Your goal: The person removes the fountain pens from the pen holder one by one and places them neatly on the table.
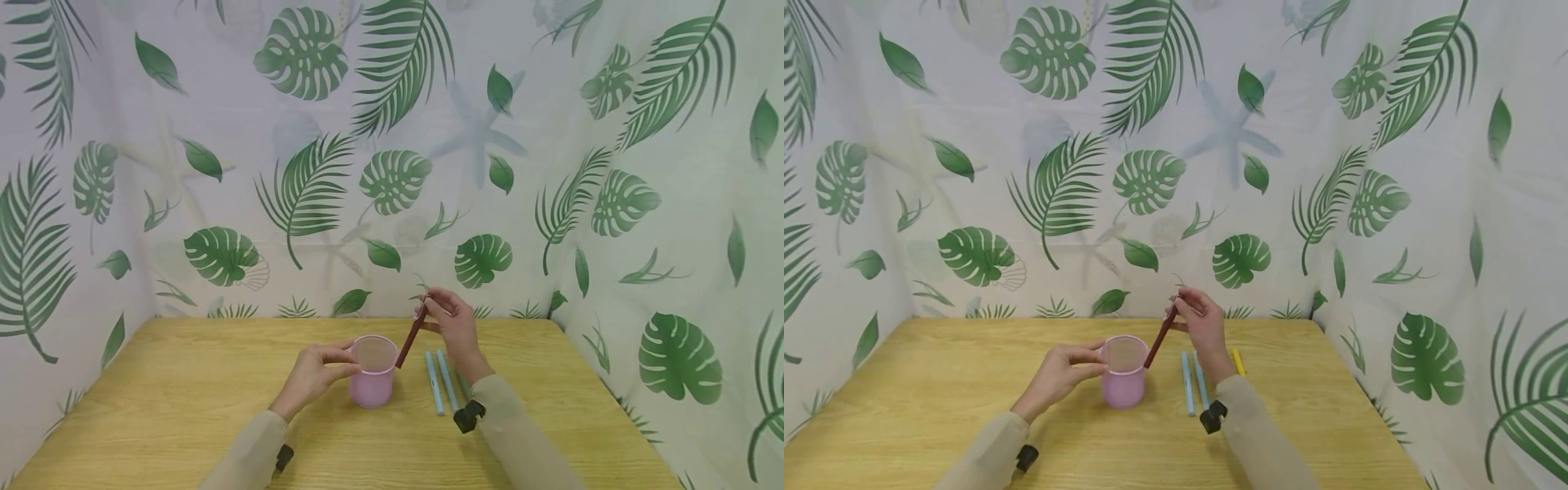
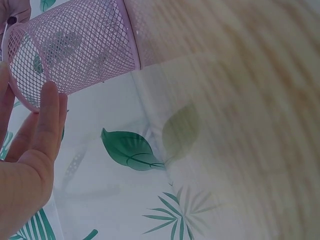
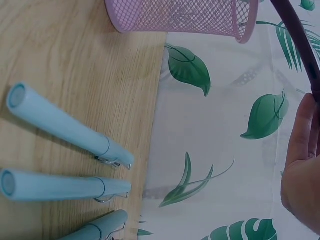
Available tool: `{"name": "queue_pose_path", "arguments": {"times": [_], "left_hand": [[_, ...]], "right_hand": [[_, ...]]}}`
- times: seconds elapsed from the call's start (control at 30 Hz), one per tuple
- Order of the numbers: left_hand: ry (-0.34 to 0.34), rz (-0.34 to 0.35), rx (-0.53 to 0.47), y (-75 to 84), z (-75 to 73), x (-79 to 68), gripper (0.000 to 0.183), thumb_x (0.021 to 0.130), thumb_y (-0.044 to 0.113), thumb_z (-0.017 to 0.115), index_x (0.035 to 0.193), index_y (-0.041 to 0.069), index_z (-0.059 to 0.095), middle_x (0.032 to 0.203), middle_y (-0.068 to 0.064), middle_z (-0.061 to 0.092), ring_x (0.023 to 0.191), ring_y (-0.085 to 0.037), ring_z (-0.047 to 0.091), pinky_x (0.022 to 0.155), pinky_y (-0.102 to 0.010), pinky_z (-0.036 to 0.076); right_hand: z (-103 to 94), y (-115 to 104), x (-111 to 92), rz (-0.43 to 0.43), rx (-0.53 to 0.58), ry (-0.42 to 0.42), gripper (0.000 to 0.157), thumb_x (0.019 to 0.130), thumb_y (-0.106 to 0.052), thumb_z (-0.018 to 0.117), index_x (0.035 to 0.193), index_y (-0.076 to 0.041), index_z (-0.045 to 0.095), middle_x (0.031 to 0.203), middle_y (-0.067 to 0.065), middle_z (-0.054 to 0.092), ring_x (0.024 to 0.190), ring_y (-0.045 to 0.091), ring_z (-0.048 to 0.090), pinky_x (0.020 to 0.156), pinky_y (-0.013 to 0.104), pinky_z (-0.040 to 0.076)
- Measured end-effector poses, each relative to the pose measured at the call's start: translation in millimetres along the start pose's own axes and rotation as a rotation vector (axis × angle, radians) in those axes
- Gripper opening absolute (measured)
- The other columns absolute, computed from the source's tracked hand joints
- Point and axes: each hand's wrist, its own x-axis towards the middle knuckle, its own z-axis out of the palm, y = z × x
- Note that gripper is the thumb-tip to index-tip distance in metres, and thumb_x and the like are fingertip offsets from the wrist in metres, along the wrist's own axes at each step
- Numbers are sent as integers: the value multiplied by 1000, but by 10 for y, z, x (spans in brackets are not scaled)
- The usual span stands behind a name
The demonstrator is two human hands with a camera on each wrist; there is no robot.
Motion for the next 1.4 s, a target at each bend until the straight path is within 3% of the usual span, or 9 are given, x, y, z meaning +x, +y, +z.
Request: {"name": "queue_pose_path", "arguments": {"times": [0.27, 0.37, 0.43, 0.6, 0.77, 0.93, 1.1, 1.27, 1.4], "left_hand": [[-10, -2, 10, 142, -28, -55, 11, 76, 12, 72, 86, 8, 72, 119, -13, 57, 110, -30, 54, 89, -45, 43], [-10, -11, 9, 142, -30, -49, 11, 75, 14, 73, 86, 10, 72, 120, -12, 57, 111, -29, 53, 89, -44, 43], [-12, -9, 6, 131, -29, -43, 11, 75, 14, 73, 86, 10, 72, 120, -12, 57, 112, -29, 52, 89, -44, 43], [-8, 1, -3, -28, 1, 11, 12, 75, 14, 74, 85, 10, 73, 119, -12, 58, 111, -29, 53, 89, -46, 43], [1, -7, 11, -251, 34, 82, 14, 72, 24, 75, 84, 17, 73, 119, -4, 59, 110, -22, 54, 88, -42, 44], [4, 2, 39, -261, 24, 85, 20, 71, 31, 75, 85, 17, 73, 119, 0, 59, 110, -17, 54, 89, -40, 44], [3, 26, 25, -249, 38, 97, 16, 71, 31, 75, 83, 20, 73, 118, -2, 60, 110, -19, 54, 88, -40, 45], [-9, 17, 9, -278, 62, 106, 19, 71, 34, 75, 84, 21, 73, 119, 0, 59, 112, -18, 53, 87, -39, 45], [11, 4, 33, -281, 44, 92, 19, 70, 34, 75, 84, 21, 73, 118, 2, 60, 110, -17, 54, 87, -38, 45]], "right_hand": [[-44, -151, -79, 21, -66, -7, 26, 90, -4, 55, 113, 7, 52, 93, 6, 66, 79, 23, 63, 68, 46, 52], [-75, -171, -88, 25, -98, -18, 27, 90, -6, 55, 114, 7, 51, 94, 5, 66, 81, 24, 63, 68, 46, 52], [-127, -130, -68, 29, -105, -22, 30, 90, -8, 55, 115, 7, 51, 100, 13, 65, 83, 25, 62, 67, 44, 52], [-271, 12, -30, 27, -140, -6, 32, 88, -15, 59, 115, 3, 54, 106, 16, 63, 83, 21, 62, 64, 40, 53], [-371, 40, -48, 31, -207, 15, 33, 87, -21, 61, 113, -2, 57, 100, 6, 66, 89, 28, 59, 66, 42, 53], [-464, 43, -40, 55, -215, 21, 32, 86, -21, 62, 112, -3, 58, 99, 6, 65, 92, 34, 57, 68, 44, 52], [-558, 31, -48, 57, -229, -4, 32, 88, -20, 60, 114, -1, 57, 103, 11, 64, 85, 23, 59, 66, 41, 53], [-615, 18, -71, 55, -260, -3, 31, 89, -18, 59, 114, 0, 56, 107, 19, 61, 83, 25, 60, 66, 41, 53], [-668, 45, -44, 88, -313, -1, 32, 89, -21, 59, 114, -2, 56, 104, 12, 64, 86, 23, 60, 68, 39, 53]]}}
